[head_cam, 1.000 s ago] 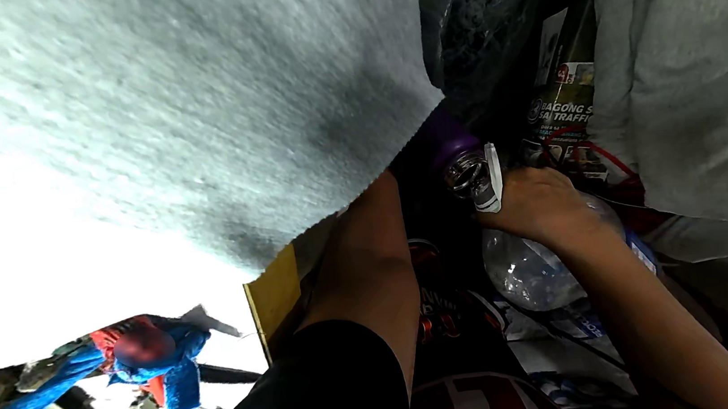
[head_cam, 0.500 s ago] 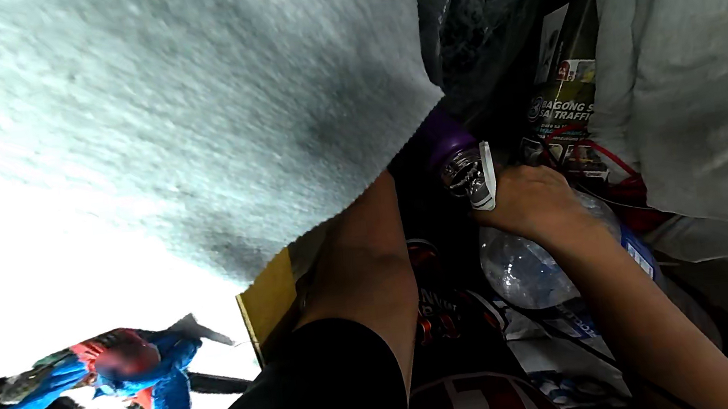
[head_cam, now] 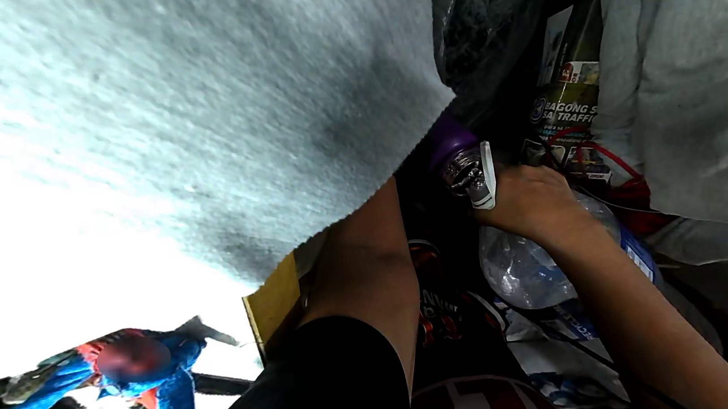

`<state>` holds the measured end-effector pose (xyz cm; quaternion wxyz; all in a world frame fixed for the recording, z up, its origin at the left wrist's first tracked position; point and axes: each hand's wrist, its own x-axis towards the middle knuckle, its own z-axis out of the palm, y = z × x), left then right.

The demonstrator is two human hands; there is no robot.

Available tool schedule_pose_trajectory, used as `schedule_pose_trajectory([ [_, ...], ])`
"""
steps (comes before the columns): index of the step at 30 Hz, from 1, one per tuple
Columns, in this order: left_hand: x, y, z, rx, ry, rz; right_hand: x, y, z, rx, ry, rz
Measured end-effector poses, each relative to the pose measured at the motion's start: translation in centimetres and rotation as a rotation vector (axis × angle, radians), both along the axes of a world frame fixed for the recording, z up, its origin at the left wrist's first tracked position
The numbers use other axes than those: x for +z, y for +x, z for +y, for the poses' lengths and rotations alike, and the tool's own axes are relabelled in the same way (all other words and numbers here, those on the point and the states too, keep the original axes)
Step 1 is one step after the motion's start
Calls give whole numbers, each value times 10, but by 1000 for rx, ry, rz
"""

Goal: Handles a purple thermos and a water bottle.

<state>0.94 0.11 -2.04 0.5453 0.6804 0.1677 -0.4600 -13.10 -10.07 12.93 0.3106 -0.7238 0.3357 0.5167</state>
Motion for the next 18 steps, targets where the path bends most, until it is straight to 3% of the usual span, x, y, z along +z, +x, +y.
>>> schedule_pose_trajectory([
  [18, -5, 3, -4, 79, -32, 65, 0, 2, 0, 17, 3, 2],
])
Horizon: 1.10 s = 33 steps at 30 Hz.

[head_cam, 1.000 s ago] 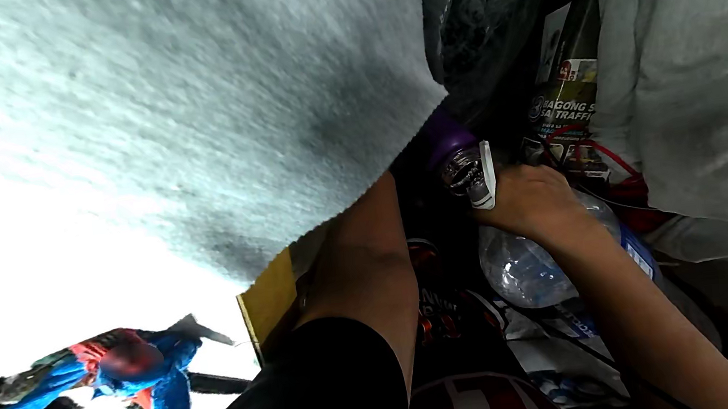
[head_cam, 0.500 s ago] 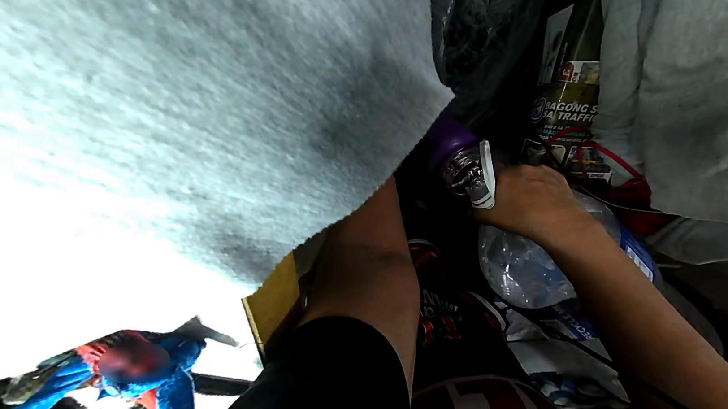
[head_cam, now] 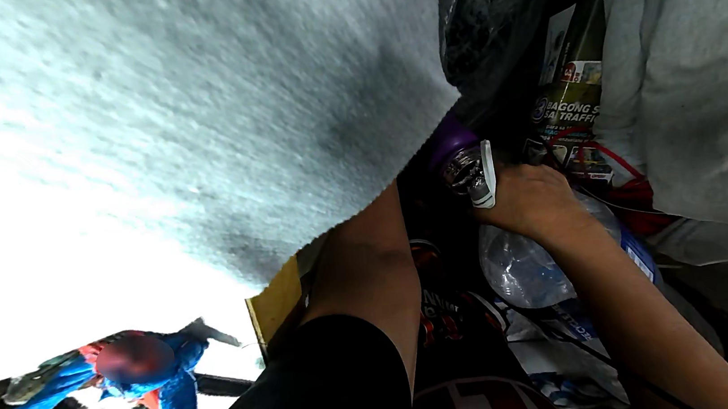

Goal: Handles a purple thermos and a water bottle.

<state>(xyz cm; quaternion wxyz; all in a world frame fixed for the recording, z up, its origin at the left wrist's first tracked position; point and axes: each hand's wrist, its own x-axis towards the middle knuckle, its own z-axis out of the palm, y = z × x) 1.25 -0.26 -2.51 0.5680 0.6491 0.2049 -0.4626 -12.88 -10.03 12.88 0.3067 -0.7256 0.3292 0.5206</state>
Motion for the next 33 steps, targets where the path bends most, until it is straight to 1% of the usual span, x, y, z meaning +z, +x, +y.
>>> schedule_pose_trajectory([
  [9, 3, 0, 5, -67, 22, -4, -3, -1, 1, -5, -9, -5],
  [16, 1, 2, 3, -23, 30, 44, -3, 0, 2, -11, -8, -6],
  [23, 1, 2, 5, -36, 70, 11, -2, 2, 2, -9, -17, 4],
  [29, -2, 1, 1, -13, 17, 11, -2, 1, 1, -16, -14, -5],
  [33, -2, 2, 2, 4, 25, 50, -3, 0, 2, -14, -19, -10],
])
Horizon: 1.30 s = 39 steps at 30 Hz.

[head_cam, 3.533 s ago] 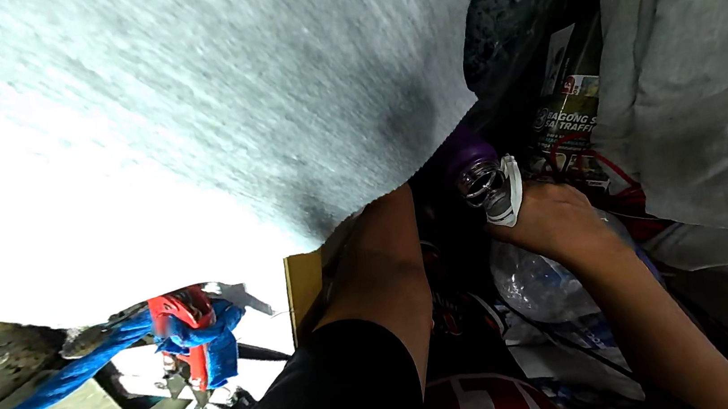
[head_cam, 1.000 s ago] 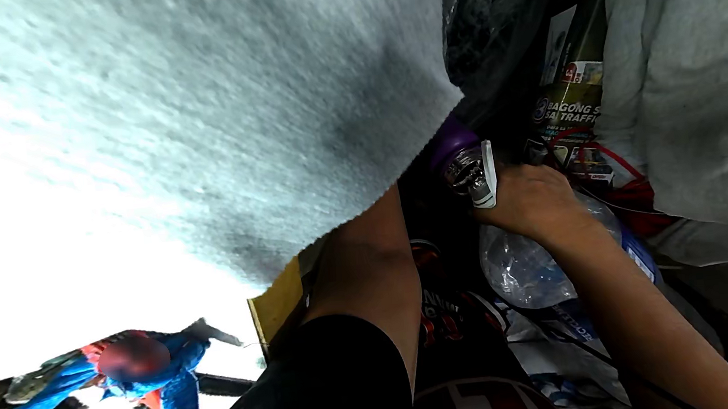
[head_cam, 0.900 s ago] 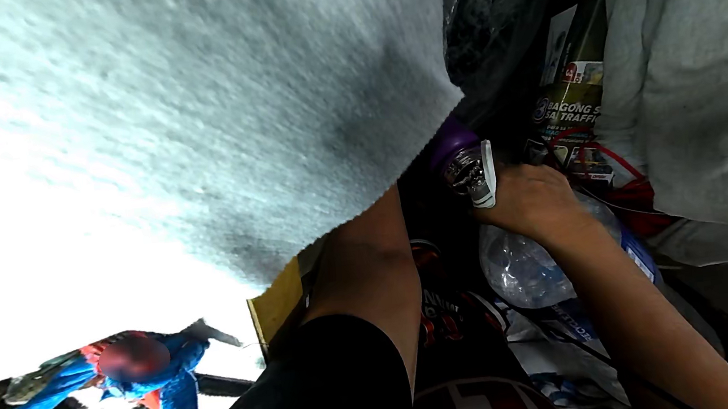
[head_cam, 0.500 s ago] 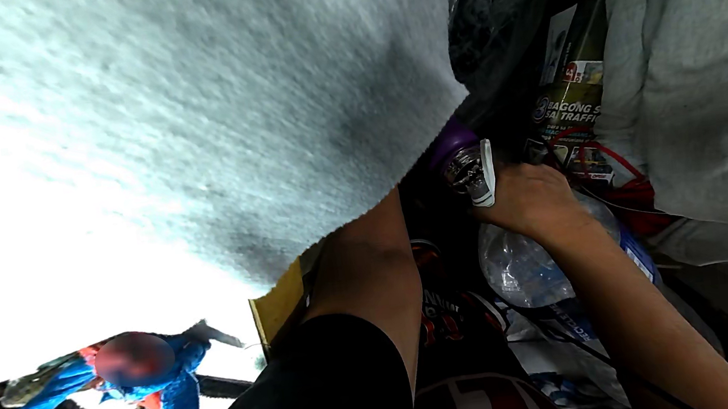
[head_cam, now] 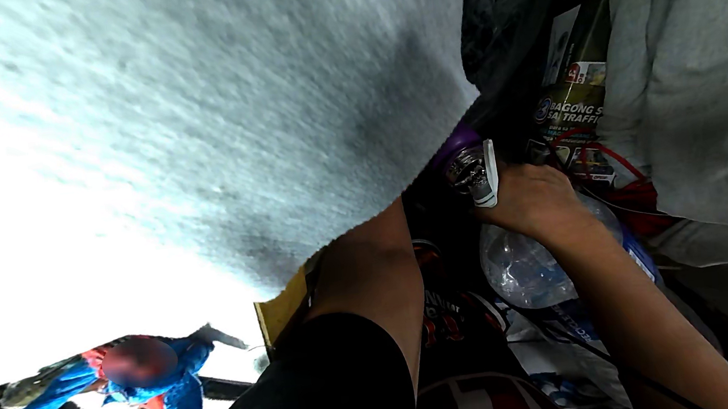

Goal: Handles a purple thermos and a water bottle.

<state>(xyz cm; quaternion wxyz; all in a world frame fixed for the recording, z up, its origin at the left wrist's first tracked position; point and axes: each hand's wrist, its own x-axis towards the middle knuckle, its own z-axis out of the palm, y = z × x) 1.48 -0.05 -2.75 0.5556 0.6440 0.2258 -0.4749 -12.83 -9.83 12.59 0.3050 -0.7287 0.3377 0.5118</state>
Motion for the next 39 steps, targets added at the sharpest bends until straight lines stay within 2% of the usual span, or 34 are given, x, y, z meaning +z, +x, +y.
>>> schedule_pose_trajectory([
  [9, -2, 1, -1, 17, 5, 23, 0, -1, 1, 5, -3, -18],
  [17, 3, -3, 8, -91, 9, -11, 1, 2, 0, 2, 8, 8],
  [31, -1, -3, 4, -22, -79, -34, -1, 1, 0, -4, 2, -1],
  [39, -2, -3, 4, 0, -60, -4, 0, 2, 0, 9, 3, 7],
])
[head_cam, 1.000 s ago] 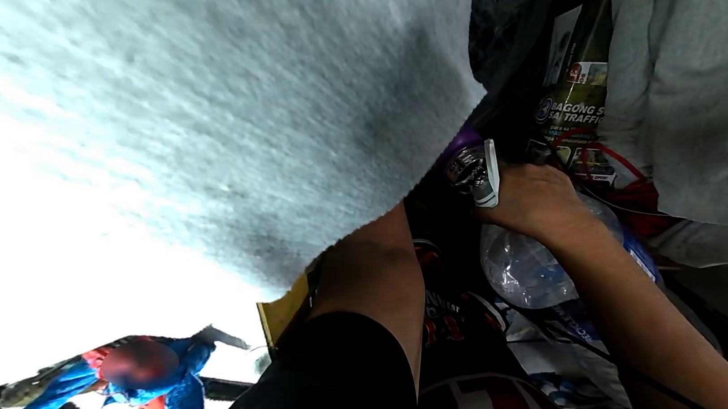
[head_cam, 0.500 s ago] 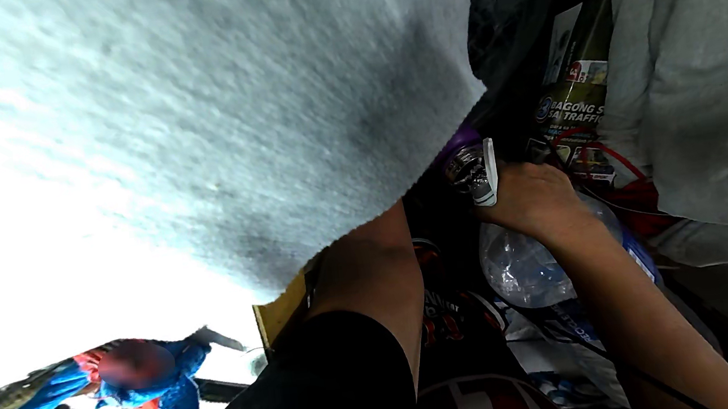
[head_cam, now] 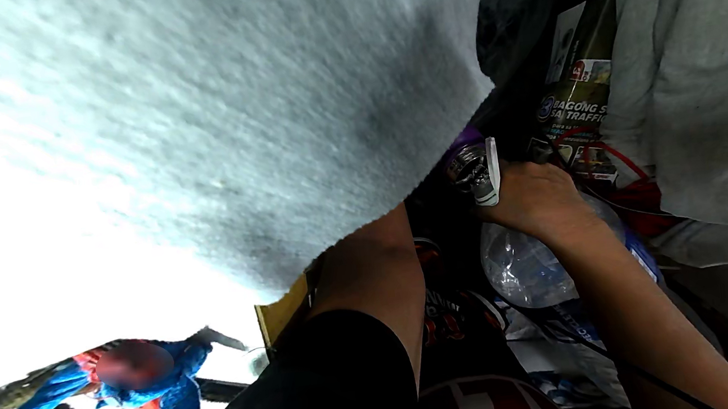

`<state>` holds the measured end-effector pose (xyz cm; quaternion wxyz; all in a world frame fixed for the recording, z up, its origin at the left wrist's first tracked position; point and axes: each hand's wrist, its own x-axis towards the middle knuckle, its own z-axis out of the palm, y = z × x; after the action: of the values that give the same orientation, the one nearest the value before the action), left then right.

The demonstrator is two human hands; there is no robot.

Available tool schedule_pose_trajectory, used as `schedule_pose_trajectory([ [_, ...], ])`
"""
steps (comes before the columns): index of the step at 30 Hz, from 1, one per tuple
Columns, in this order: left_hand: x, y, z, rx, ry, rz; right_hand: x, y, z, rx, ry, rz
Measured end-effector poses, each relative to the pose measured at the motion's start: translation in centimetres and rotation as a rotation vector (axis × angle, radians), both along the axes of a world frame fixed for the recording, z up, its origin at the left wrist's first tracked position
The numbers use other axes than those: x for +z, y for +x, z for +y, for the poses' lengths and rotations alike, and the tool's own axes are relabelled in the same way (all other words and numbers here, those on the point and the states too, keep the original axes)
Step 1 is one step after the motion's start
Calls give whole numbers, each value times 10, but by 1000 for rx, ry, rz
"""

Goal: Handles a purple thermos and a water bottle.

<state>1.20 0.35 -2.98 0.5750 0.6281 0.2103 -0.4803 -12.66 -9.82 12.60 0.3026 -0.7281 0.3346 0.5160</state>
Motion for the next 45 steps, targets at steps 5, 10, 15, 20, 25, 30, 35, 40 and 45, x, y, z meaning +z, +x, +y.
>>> schedule_pose_trajectory([
  [5, -1, 0, -2, 17, -1, 0, -1, 0, 0, -2, 5, 0],
  [10, -2, 0, -1, -1, -19, -36, -1, 1, 0, 7, 2, 2],
  [15, -3, 0, -3, -22, 39, -39, -1, 0, 0, 1, 5, -3],
  [20, -4, 2, -5, -36, 82, -11, -3, -1, 0, 8, 5, -3],
  [25, -5, 2, -5, -13, 98, -11, -3, 0, 0, 17, 6, 3],
  [30, -5, 3, -4, 1, 86, 38, -3, 1, 0, 19, 5, 8],
  [35, -2, 2, 1, -39, 80, 36, -2, 1, 0, 3, 2, 5],
  [40, -6, 3, -5, -10, 117, 8, -2, 1, 0, -1, 5, -2],
  [45, -4, 1, -2, -41, 64, -20, -3, 0, 0, -3, -1, -12],
])
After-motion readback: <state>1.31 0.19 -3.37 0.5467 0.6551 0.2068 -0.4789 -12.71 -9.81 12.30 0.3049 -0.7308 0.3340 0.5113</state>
